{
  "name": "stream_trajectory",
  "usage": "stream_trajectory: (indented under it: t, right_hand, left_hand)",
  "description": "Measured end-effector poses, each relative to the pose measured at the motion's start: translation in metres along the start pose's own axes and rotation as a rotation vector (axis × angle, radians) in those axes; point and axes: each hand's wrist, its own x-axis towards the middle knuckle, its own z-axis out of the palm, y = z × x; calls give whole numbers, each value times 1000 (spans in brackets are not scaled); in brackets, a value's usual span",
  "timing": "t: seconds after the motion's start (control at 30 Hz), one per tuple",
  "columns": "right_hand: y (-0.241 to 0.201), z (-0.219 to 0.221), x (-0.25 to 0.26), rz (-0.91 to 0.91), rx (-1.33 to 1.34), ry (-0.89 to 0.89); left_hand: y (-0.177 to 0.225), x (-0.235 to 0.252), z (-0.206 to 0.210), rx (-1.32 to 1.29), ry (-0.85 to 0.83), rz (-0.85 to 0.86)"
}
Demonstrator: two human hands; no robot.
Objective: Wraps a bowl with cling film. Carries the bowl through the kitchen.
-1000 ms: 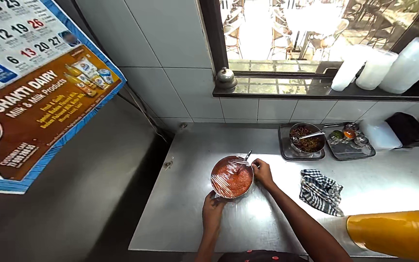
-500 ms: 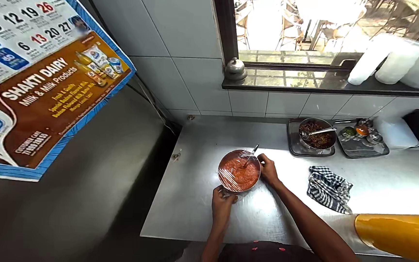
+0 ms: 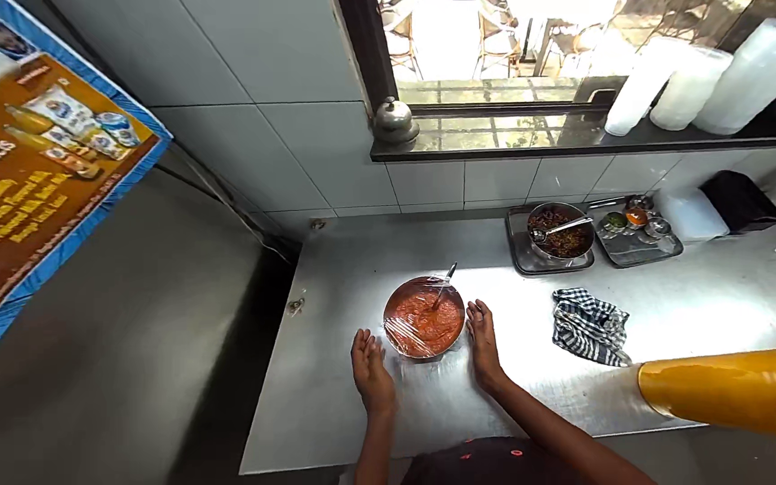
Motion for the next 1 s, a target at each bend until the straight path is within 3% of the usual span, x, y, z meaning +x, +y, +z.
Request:
stream_trajectory:
  t: [0.23,0.4,0.53,0.63,0.73,0.83,1.0]
  right_hand:
    - [37,32,29,-72,-28,22]
    - [53,42,42,-77,101,191]
    - [43,31,43,-41,90,91]
    - [34,8,51,-127,-121,-16]
    - [15,8,52,-291,-132,-45]
    - [15,21,53,-290,-138,-154]
    - [21,18,59,-176,-25,-186]
  left_hand:
    - [-15,77,29,-143,-336,-28]
    - [-16,56,41,-194,-267,-72]
    - [-4,59,14,114,-375,-139]
    - [9,95,2,309,-537,-3]
    - [6,135,18,119,-798,136]
    - [3,142,45,-61,-987,23]
    - [-3,143,48,-188,-1074,-241]
